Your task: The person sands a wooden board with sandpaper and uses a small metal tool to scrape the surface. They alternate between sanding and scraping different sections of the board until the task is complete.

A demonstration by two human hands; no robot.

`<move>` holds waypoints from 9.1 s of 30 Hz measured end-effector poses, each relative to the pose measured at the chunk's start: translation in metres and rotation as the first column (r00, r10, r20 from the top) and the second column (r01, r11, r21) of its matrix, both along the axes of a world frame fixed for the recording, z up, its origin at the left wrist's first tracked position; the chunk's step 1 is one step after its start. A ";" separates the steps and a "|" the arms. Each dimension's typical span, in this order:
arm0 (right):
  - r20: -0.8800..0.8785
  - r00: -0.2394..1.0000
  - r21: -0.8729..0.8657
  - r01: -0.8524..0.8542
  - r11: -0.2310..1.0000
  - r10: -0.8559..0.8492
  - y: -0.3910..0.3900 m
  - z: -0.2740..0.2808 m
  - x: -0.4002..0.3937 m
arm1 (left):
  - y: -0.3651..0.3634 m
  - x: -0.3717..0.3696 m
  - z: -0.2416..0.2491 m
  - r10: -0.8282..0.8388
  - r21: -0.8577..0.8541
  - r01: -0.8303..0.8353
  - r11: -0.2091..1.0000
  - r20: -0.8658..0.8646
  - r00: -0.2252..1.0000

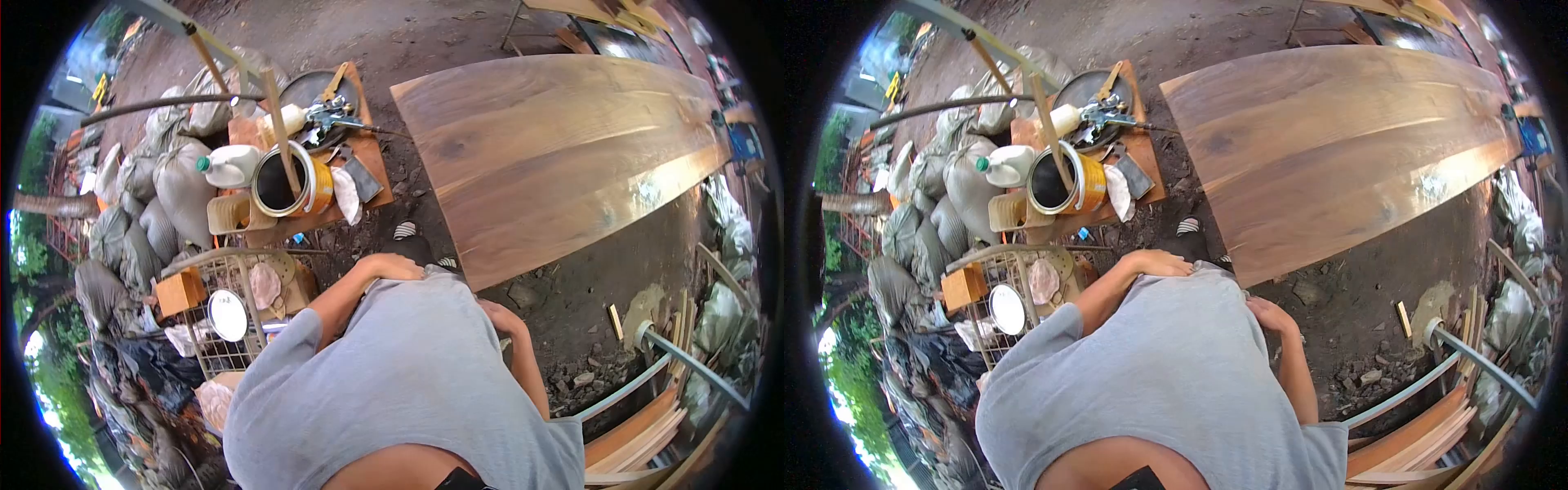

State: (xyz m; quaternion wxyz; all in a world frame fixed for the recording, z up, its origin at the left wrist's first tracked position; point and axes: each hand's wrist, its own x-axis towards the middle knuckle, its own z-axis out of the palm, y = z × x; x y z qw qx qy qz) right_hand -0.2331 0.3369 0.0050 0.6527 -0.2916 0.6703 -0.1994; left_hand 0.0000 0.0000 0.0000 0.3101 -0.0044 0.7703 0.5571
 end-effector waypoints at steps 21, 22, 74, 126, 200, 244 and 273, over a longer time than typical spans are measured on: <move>0.035 0.993 -0.313 0.122 0.942 -0.117 -0.365 0.028 0.078 | -0.079 0.049 0.417 0.488 0.154 -0.905 0.398 -0.870 0.066; -0.032 0.991 -0.292 0.113 0.950 -0.128 -0.385 0.012 0.084 | -0.104 0.063 0.411 0.210 0.059 -0.843 0.535 -0.976 0.065; 0.295 0.581 -0.353 0.804 0.478 -0.759 -0.273 0.049 0.128 | -0.112 0.010 0.021 0.715 0.395 -0.804 0.444 0.385 0.584; -0.958 0.151 -0.288 -0.474 0.832 -0.245 -0.071 0.050 -0.187 | 0.140 -0.101 0.005 0.799 0.272 -0.938 -0.214 0.602 -0.007; -0.781 0.621 -0.564 -0.653 0.505 -0.068 -0.216 0.031 -0.267 | 0.154 -0.131 -0.001 0.526 0.077 -0.762 -0.643 0.767 -0.367; -0.902 0.433 -0.418 -0.866 0.274 -0.009 -0.423 0.009 -0.099 | 0.157 -0.119 0.001 0.703 0.056 -0.879 -0.473 0.625 -0.338; -0.903 0.304 -0.426 -0.715 0.555 -0.302 -0.521 -0.012 -0.243 | 0.173 -0.112 -0.026 0.692 0.004 -0.860 -0.511 0.596 -0.408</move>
